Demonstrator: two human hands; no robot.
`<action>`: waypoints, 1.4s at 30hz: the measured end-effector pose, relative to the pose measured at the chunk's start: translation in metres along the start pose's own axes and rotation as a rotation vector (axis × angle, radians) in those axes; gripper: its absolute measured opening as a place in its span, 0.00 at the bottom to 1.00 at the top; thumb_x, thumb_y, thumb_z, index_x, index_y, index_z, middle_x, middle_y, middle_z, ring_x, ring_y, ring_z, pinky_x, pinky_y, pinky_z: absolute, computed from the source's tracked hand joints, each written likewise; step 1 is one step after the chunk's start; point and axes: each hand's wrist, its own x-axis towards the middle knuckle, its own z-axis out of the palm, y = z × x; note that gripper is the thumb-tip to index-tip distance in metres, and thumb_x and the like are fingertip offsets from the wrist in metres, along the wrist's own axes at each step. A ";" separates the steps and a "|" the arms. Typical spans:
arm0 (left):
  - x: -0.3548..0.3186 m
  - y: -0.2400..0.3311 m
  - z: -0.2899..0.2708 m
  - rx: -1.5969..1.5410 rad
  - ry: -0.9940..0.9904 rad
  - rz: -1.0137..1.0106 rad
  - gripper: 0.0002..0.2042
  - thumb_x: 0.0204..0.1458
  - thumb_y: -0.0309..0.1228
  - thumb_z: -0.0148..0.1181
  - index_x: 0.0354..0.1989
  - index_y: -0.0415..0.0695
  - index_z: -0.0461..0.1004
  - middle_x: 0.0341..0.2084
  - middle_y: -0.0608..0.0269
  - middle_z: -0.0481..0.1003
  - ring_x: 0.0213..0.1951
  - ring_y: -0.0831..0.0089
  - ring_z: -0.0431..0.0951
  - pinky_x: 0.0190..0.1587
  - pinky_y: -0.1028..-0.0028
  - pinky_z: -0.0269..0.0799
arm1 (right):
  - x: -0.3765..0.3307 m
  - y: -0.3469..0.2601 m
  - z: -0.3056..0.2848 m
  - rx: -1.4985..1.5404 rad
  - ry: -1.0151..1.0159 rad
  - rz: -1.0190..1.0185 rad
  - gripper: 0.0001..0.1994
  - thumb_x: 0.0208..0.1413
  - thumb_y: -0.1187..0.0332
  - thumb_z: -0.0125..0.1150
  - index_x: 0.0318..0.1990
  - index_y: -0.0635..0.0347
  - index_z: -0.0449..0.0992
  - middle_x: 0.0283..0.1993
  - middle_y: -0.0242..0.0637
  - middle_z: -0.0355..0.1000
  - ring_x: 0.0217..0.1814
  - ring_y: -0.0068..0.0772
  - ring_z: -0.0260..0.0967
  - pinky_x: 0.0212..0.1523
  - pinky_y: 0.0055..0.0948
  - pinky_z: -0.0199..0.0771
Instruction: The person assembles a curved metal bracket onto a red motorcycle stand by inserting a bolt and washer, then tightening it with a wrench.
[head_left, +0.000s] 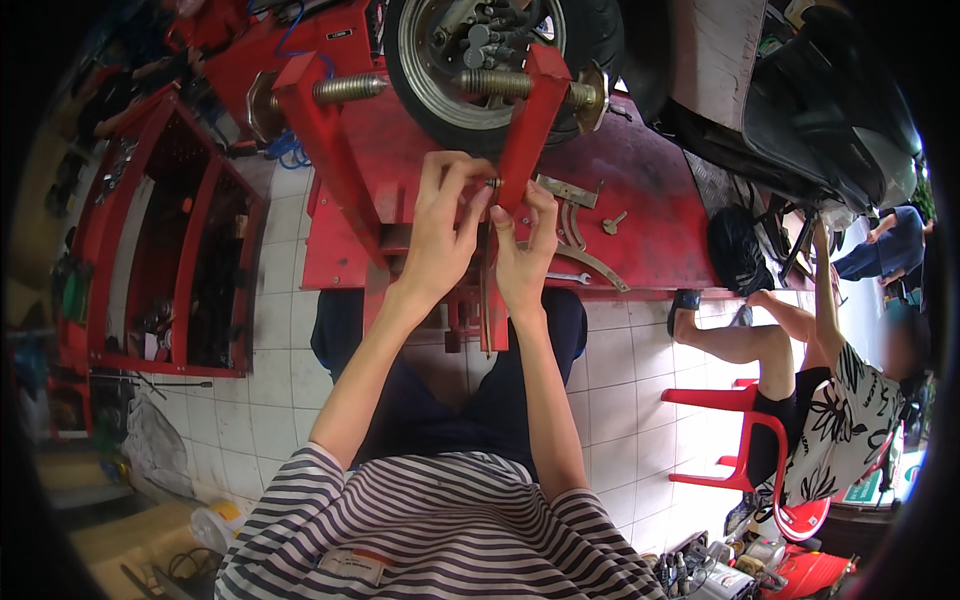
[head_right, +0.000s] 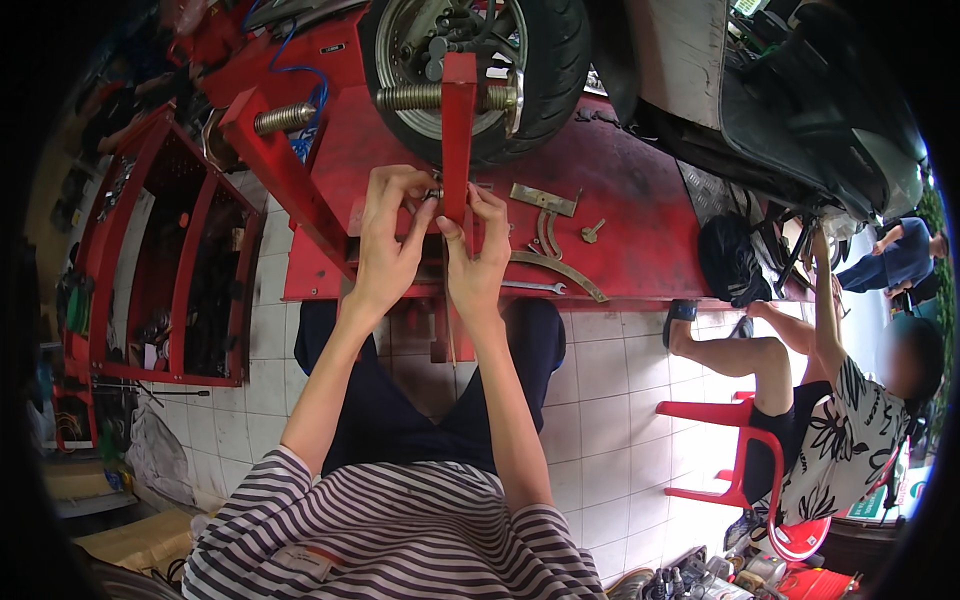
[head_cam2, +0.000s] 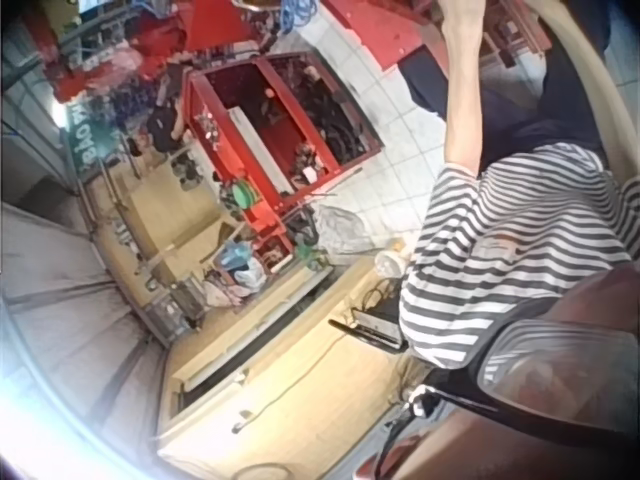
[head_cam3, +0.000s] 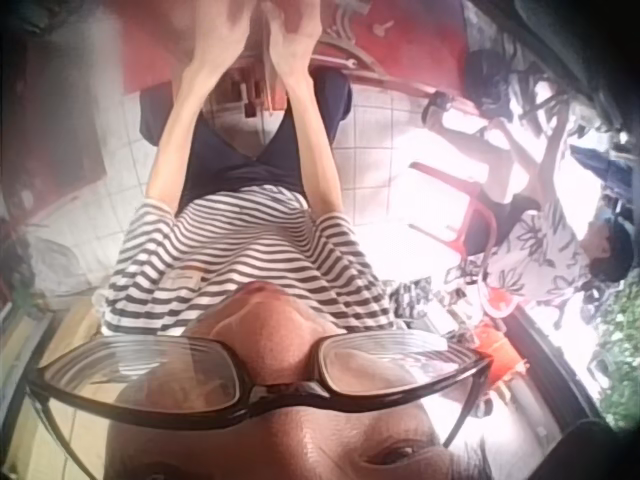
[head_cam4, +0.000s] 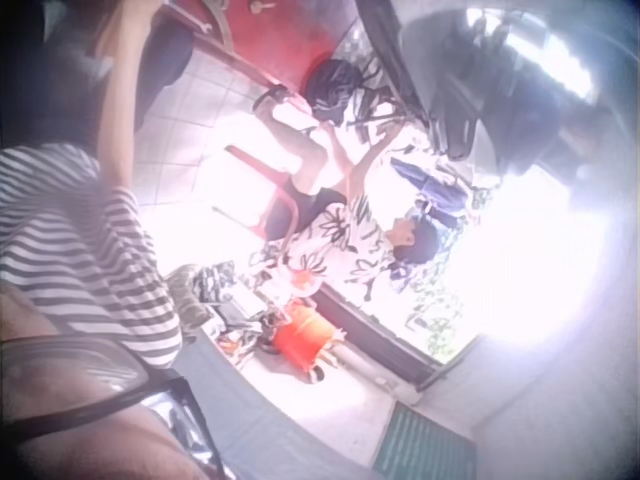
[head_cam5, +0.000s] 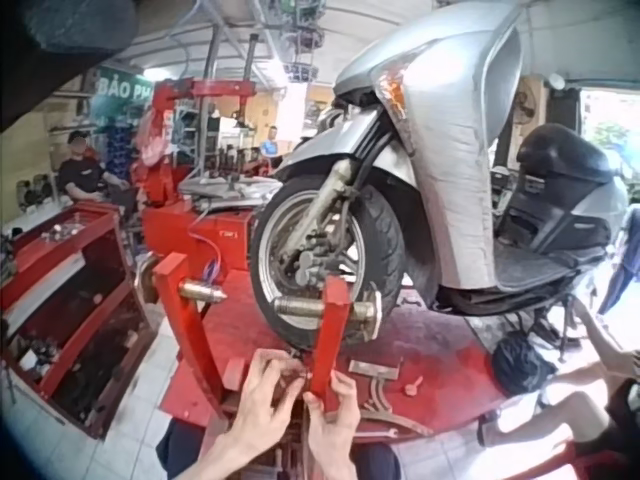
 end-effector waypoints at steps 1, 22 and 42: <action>-0.001 -0.001 0.000 0.004 0.025 -0.005 0.05 0.60 0.22 0.54 0.43 0.37 0.70 0.43 0.53 0.65 0.42 0.57 0.73 0.40 0.62 0.72 | -0.001 0.000 0.001 0.013 0.027 0.001 0.16 0.56 0.78 0.65 0.50 0.64 0.69 0.54 0.46 0.71 0.57 0.42 0.70 0.58 0.37 0.69; -0.017 -0.011 -0.004 0.047 0.147 0.037 0.11 0.58 0.25 0.58 0.46 0.36 0.67 0.39 0.55 0.67 0.37 0.67 0.71 0.41 0.73 0.68 | 0.005 -0.031 -0.010 0.049 -0.036 0.133 0.20 0.55 0.76 0.66 0.55 0.63 0.69 0.58 0.45 0.69 0.60 0.40 0.69 0.61 0.37 0.66; -0.076 -0.026 0.135 0.702 -0.874 0.064 0.24 0.44 0.17 0.61 0.54 0.33 0.68 0.51 0.48 0.71 0.56 0.53 0.73 0.44 0.61 0.79 | -0.028 0.039 -0.189 -0.963 -0.336 0.445 0.08 0.53 0.63 0.67 0.37 0.55 0.81 0.37 0.36 0.73 0.43 0.41 0.74 0.43 0.42 0.71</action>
